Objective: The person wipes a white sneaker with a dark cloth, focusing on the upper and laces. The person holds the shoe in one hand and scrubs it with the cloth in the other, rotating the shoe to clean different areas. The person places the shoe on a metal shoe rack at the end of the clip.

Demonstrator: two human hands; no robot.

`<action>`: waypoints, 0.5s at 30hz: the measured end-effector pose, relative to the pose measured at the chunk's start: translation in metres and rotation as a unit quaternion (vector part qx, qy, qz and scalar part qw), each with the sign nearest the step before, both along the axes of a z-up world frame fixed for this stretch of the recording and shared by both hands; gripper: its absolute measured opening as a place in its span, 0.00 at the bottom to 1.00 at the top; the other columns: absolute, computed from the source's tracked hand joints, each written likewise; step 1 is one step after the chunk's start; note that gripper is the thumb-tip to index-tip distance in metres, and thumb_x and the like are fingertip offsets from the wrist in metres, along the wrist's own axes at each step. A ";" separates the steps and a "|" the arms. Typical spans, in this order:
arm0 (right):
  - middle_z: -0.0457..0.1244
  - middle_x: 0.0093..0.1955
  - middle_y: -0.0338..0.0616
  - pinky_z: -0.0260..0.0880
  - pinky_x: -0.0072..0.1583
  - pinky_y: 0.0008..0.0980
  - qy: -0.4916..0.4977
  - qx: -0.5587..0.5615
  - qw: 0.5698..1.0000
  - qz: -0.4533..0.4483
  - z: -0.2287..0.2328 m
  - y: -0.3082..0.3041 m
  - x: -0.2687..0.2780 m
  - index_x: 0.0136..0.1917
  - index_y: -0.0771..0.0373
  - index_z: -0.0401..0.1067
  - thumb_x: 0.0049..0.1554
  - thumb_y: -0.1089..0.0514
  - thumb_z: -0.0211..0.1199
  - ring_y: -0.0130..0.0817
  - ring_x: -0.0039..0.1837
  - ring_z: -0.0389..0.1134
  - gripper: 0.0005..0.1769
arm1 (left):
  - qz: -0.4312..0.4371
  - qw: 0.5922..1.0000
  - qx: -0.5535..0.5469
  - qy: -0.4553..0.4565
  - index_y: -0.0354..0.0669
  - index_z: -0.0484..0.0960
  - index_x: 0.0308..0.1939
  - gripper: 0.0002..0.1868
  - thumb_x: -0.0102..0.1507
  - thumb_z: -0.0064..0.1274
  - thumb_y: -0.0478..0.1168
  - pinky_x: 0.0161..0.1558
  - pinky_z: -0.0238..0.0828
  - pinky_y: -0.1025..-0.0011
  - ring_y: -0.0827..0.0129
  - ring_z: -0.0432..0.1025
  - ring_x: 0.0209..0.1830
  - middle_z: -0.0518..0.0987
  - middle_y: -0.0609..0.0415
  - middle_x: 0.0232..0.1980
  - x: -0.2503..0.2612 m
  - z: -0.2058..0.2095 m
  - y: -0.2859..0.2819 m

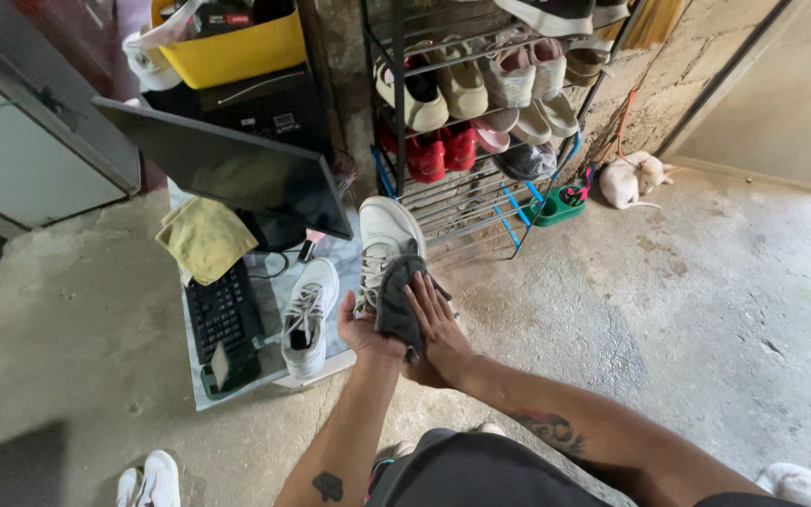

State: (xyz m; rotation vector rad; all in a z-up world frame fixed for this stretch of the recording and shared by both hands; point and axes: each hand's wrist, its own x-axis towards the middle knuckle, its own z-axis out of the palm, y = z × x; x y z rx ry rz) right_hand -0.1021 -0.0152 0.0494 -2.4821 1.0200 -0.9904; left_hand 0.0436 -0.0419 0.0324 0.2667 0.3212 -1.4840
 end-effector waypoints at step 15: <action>0.51 0.80 0.62 0.50 0.78 0.58 -0.011 -0.133 0.991 -0.018 -0.012 -0.034 -0.071 0.78 0.66 0.53 0.48 0.45 0.73 0.59 0.80 0.54 0.53 | 0.049 0.997 0.064 -0.019 0.35 0.75 0.66 0.35 0.61 0.39 0.53 0.66 0.69 0.56 0.48 0.72 0.64 0.78 0.41 0.65 -0.075 0.017 -0.015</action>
